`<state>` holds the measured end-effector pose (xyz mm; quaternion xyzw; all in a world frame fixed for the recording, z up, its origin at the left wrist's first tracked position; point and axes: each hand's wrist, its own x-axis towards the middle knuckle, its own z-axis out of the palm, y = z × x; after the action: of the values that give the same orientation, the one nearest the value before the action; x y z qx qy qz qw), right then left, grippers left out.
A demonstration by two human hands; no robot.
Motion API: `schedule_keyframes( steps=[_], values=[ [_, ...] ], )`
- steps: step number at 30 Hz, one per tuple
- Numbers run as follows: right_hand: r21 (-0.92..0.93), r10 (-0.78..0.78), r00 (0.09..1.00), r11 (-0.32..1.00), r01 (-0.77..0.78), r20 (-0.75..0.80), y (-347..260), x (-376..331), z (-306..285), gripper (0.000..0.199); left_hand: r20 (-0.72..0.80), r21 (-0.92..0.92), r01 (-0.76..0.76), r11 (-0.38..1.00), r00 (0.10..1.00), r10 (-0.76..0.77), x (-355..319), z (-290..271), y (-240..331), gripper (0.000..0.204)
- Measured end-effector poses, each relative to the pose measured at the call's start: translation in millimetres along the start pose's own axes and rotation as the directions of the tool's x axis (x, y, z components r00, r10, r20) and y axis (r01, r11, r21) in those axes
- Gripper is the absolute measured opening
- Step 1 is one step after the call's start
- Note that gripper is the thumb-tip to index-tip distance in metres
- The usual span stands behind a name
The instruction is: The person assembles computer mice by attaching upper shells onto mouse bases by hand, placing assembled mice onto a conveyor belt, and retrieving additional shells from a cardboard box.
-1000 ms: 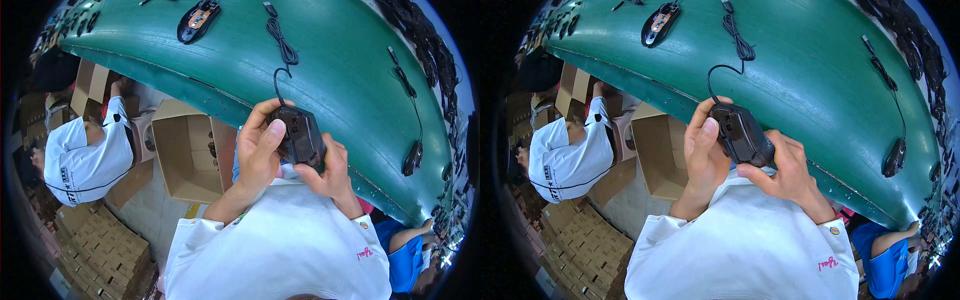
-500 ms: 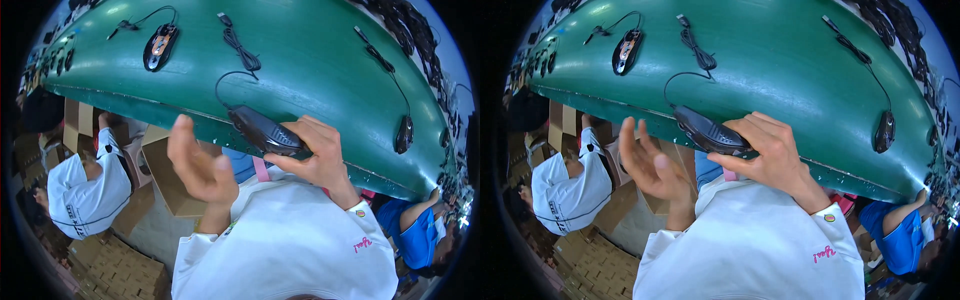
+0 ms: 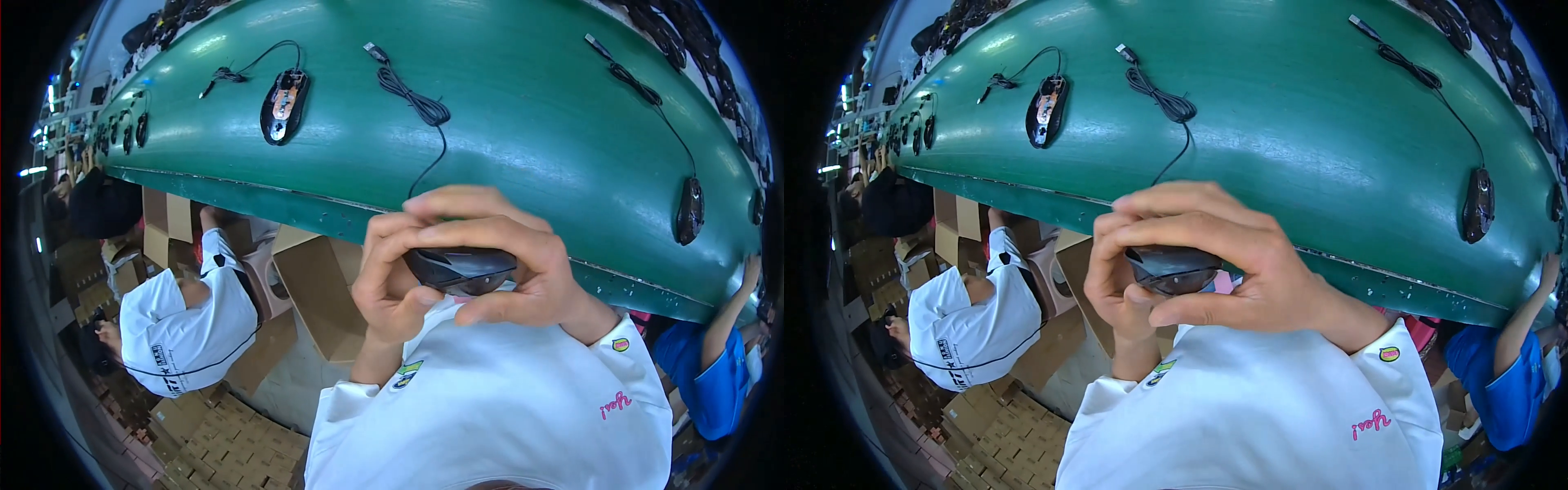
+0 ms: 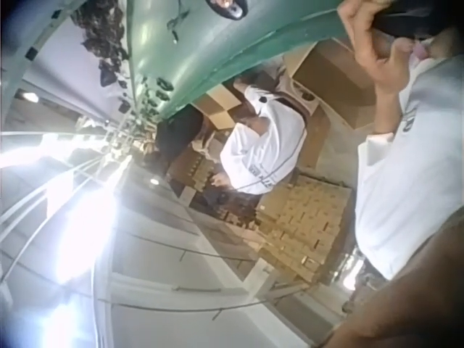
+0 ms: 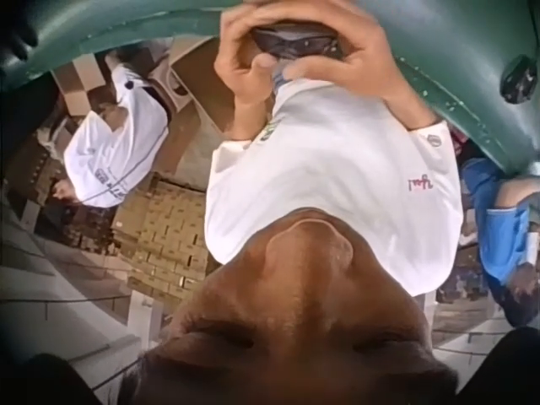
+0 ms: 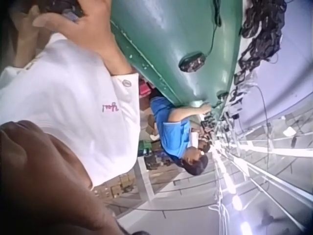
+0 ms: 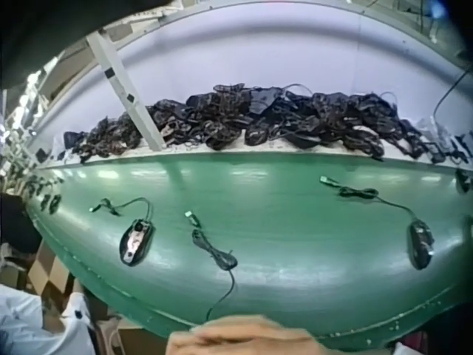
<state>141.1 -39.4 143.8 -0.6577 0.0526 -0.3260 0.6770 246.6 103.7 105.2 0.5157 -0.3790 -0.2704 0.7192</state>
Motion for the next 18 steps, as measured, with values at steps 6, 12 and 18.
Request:
schedule_keyframes(
  steps=[6, 12, 18],
  values=[
    [0.114, 0.008, 0.999, 0.993, -0.014, 0.052, 4, -7, 5, 0.046, -0.084, -0.176, 0.095, 0.980, 0.990, -0.111, -5, 11, 7, 0.067],
    [0.065, 0.037, 0.996, 0.997, -0.043, 0.083, -6, -4, 3, 0.045, -0.006, -0.283, 0.059, 0.957, 0.998, -0.063, -3, 11, 5, 0.070],
    [0.053, 0.021, 0.997, 0.998, -0.025, 0.073, 2, -4, 6, 0.047, -0.038, -0.223, 0.063, 0.973, 0.997, -0.073, -4, 10, 2, 0.069]
  ],
)
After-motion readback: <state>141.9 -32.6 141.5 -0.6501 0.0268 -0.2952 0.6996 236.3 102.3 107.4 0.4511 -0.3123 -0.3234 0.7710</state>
